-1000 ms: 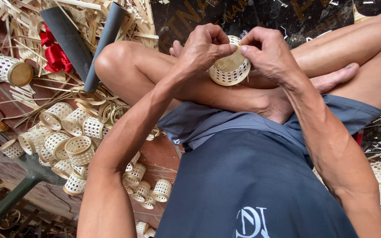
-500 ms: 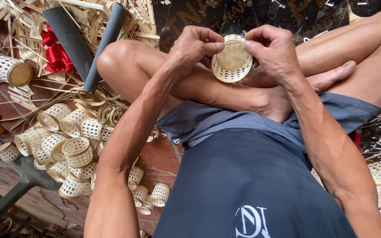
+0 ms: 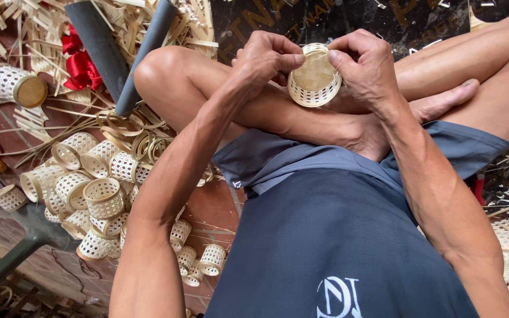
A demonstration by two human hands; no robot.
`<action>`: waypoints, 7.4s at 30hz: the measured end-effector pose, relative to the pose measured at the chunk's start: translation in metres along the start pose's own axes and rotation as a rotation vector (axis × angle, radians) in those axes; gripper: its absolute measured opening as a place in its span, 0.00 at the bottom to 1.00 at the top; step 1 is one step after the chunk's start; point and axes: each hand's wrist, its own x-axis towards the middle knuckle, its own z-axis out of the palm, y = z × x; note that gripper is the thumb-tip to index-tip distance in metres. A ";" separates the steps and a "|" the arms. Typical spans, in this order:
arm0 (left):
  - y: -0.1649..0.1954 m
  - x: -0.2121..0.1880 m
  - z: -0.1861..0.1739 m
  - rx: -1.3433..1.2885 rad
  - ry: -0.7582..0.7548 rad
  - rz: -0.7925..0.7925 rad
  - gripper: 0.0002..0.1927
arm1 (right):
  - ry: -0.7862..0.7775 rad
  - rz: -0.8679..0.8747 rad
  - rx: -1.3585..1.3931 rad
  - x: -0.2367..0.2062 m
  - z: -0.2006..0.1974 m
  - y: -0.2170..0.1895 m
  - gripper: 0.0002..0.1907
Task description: The person sits on the floor assembling small woven bamboo baskets. They fit a woven bamboo cylinder onto a round wooden base, tuck and weave thin bamboo strips around the rim to secure it, then apply glue from a squeeze bottle along the rim and base edge while rotating the basket to seat the parts.
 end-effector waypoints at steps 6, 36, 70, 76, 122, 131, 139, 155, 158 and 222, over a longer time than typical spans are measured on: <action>-0.004 -0.004 0.011 0.276 0.127 0.183 0.07 | 0.043 -0.134 -0.116 -0.004 0.004 -0.005 0.05; -0.051 0.018 0.054 0.993 0.651 0.976 0.03 | -0.132 -0.701 -0.900 0.035 -0.010 -0.009 0.12; -0.015 -0.178 0.062 -0.533 0.248 0.511 0.16 | 0.291 -0.268 -0.263 -0.084 -0.027 -0.132 0.14; -0.044 -0.159 0.053 -0.714 0.241 0.287 0.17 | -0.053 0.141 0.282 -0.072 -0.027 -0.123 0.16; -0.023 -0.112 0.048 0.558 0.486 0.581 0.60 | -0.014 0.446 0.607 -0.052 -0.016 -0.066 0.20; -0.013 -0.144 0.051 -0.188 0.151 0.482 0.55 | -0.078 0.195 -0.073 -0.062 -0.046 -0.106 0.20; -0.001 -0.164 0.062 0.249 0.310 0.411 0.60 | -0.279 -0.542 -0.612 -0.049 -0.064 -0.173 0.12; -0.030 -0.137 0.043 -0.939 -0.416 0.306 0.43 | 0.070 -0.492 -0.332 -0.050 -0.073 -0.171 0.11; -0.031 -0.136 0.049 -1.080 -0.457 0.223 0.44 | 0.101 -0.182 0.050 -0.074 -0.070 -0.155 0.07; 0.031 -0.200 0.094 0.853 0.720 1.067 0.30 | -0.005 0.442 0.798 -0.096 -0.060 -0.095 0.14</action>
